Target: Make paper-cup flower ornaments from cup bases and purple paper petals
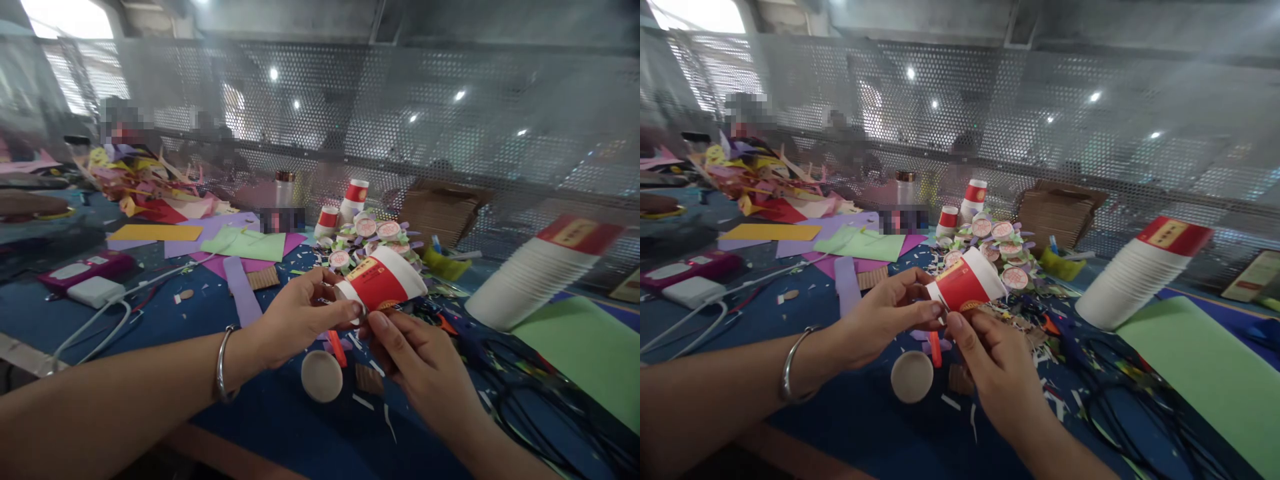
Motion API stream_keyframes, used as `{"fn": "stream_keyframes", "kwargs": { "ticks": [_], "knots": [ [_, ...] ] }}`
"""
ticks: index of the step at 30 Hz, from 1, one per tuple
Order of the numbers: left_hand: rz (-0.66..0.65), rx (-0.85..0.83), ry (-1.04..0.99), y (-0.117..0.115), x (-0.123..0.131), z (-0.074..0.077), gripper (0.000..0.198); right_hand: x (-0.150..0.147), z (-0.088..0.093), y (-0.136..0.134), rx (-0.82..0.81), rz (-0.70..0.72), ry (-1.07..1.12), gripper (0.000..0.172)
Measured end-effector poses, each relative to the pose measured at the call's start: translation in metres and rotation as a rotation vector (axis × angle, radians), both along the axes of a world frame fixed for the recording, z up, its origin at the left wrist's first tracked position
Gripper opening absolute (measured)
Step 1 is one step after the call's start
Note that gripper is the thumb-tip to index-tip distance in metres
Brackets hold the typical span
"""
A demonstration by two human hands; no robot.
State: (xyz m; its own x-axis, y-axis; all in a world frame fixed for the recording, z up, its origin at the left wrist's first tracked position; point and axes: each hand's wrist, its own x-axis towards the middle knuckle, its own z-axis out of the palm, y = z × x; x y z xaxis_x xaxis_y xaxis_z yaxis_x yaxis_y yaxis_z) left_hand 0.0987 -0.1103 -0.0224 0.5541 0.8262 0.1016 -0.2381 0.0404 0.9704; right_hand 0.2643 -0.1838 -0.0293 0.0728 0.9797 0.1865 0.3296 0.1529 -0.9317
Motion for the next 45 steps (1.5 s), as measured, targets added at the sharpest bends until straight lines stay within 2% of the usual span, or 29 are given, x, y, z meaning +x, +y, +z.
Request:
{"fn": "stream_keyframes", "kwargs": {
  "ticks": [11, 22, 31, 34, 40, 45],
  "knots": [
    [0.01, -0.009, -0.005, -0.005, 0.0, -0.001, 0.044, 0.0, 0.004, 0.0, 0.114, -0.04, -0.195, 0.05],
    [0.09, 0.185, 0.054, -0.002, -0.003, -0.002, 0.039, -0.001, 0.007, -0.002, 0.123, -0.005, -0.168, 0.046],
    [0.205, 0.396, 0.149, -0.007, -0.004, -0.002, 0.033, -0.001, 0.01, -0.004, 0.265, -0.047, -0.308, 0.044],
    [0.179, 0.364, 0.122, -0.009, -0.005, 0.001, 0.033, 0.0, 0.011, -0.006, 0.282, -0.033, -0.336, 0.042],
    [0.091, 0.161, -0.01, -0.009, -0.001, 0.0, 0.042, 0.001, 0.012, -0.004, 0.29, -0.032, -0.368, 0.043],
    [0.115, 0.16, -0.048, -0.011, 0.005, -0.001, 0.036, 0.002, 0.011, -0.004, 0.307, -0.038, -0.393, 0.042]
  ]
}}
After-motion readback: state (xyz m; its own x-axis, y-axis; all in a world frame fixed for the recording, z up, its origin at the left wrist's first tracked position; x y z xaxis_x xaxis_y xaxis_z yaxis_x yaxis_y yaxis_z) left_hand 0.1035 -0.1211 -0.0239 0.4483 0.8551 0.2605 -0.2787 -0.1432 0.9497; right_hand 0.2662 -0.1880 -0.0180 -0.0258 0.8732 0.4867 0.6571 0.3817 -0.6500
